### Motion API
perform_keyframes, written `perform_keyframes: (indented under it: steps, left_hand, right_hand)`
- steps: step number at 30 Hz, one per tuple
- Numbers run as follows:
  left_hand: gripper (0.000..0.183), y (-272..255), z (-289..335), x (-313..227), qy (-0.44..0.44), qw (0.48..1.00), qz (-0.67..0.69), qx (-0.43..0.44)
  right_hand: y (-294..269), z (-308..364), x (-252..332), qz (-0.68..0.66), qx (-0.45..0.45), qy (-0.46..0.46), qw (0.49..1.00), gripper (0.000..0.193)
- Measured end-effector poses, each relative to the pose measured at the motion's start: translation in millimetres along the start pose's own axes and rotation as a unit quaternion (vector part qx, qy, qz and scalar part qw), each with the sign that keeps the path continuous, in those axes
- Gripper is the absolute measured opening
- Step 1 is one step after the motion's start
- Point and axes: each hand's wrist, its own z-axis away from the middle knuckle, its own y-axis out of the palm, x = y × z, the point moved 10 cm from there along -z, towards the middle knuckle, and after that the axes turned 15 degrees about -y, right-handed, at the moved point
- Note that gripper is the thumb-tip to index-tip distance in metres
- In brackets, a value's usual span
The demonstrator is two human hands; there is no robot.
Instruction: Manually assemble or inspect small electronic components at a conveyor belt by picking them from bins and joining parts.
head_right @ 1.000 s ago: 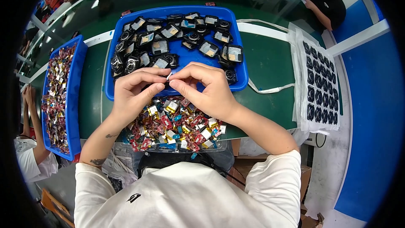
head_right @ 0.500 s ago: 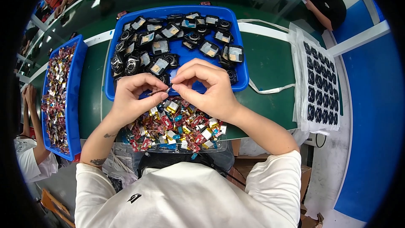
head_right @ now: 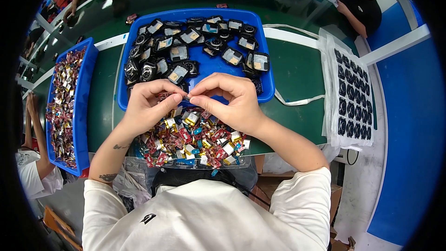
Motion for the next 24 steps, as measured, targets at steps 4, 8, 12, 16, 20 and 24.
perform_keyframes:
  steps: [4,8,12,16,20,24]
  left_hand:
    - [0.015,-1,-1,0,-0.002,1.0,-0.007,-0.007]
    - [0.015,-1,-2,4,-0.004,1.0,-0.011,-0.013]
    - [0.013,5,1,-11,0.066,0.993,-0.095,-0.005]
    - [0.012,6,2,-9,0.057,0.993,-0.099,0.004]
    - [0.012,3,2,-4,0.05,0.998,-0.04,0.007]
    - [0.012,6,1,-7,0.056,0.998,-0.035,0.012]
  right_hand:
    - [3,0,-1,0.004,0.013,0.001,1.0,0.014]
    - [2,0,-2,-0.008,-0.005,0.006,1.0,0.012]
    - [3,-2,2,0.04,0.015,-0.02,0.999,0.009]
    - [12,-1,8,0.069,0.077,-0.056,0.993,0.008]
    - [12,-3,11,0.041,0.05,-0.036,0.997,0.015]
    - [11,-1,6,0.061,0.071,-0.039,0.995,0.014]
